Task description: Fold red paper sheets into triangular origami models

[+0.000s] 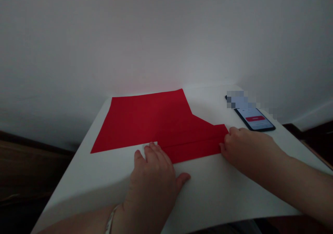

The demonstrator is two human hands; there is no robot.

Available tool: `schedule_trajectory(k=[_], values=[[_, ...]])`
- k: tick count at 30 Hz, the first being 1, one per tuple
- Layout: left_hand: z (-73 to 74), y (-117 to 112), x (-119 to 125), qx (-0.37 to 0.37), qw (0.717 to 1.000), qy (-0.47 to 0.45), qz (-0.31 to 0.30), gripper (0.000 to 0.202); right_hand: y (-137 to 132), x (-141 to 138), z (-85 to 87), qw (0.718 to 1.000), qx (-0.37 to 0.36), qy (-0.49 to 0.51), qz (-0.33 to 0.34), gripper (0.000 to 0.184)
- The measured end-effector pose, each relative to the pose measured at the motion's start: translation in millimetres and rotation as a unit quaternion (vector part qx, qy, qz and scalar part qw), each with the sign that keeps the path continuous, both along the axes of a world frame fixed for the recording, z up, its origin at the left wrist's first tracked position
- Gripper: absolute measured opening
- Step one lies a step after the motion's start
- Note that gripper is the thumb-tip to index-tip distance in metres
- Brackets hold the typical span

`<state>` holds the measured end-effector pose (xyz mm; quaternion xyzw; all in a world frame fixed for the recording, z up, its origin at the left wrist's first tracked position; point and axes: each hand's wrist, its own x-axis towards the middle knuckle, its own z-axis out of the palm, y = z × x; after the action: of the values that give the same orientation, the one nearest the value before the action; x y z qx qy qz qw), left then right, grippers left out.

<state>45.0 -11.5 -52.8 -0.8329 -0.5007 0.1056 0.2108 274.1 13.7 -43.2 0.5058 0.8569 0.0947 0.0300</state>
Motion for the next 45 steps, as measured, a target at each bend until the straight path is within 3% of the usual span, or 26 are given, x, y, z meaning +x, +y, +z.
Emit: schedule_trajectory(k=[2, 5, 8, 12, 15, 17, 21, 23, 25, 29, 35, 40, 45], values=[[5.5, 1, 3, -0.011, 1.0, 0.002, 0.014, 0.074, -1, -7, 6.3, 0.99, -0.057, -0.108, -0.065, 0.026], [13.2, 3, 6, -0.029, 0.999, -0.021, 0.026, 0.065, -1, -16, 13.1, 0.978, -0.097, -0.154, -0.099, 0.027], [12.6, 9, 6, -0.021, 0.997, -0.072, -0.004, 0.053, -1, -19, 10.7, 0.983, -0.047, -0.149, -0.092, 0.026], [-0.9, 21, 3, -0.04, 0.979, -0.132, -0.148, 0.045, -1, -19, 2.9, 0.99, 0.043, -0.123, -0.06, 0.029], [-10.0, 30, 1, -0.076, 0.97, -0.17, -0.157, 0.047, -1, -21, 1.4, 0.99, 0.086, -0.093, -0.061, 0.034], [-12.6, 34, 0, -0.092, 0.966, -0.188, -0.149, 0.049, -2, -23, 0.4, 0.991, 0.115, -0.06, -0.038, 0.032], [-13.2, 37, -2, -0.103, 0.96, -0.216, -0.145, 0.054, -1, -29, -10.1, 0.982, 0.144, 0.067, 0.107, 0.037], [-13.1, 37, -2, -0.108, 0.958, -0.219, -0.147, 0.055, 1, -31, -17.7, 0.976, 0.115, 0.101, 0.154, 0.043], [-12.9, 37, -2, -0.111, 0.959, -0.214, -0.147, 0.056, 3, -33, -23.3, 0.977, 0.088, 0.111, 0.157, 0.046], [-10.3, 34, 0, -0.107, 0.971, -0.183, -0.113, 0.06, 4, -35, -24.7, 0.982, 0.092, 0.1, 0.134, 0.045], [-0.1, 28, 3, -0.106, 0.988, -0.113, 0.002, 0.072, 2, -32, -18.8, 0.989, 0.124, 0.023, 0.078, 0.041], [9.3, 25, 4, -0.098, 0.991, -0.071, 0.064, 0.073, -1, -30, -7.7, 0.995, 0.068, -0.05, -0.051, 0.037], [14.2, 24, -1, -0.059, 0.994, -0.065, 0.071, 0.066, -3, -29, 3.0, 0.986, 0.031, -0.078, -0.142, 0.04]])
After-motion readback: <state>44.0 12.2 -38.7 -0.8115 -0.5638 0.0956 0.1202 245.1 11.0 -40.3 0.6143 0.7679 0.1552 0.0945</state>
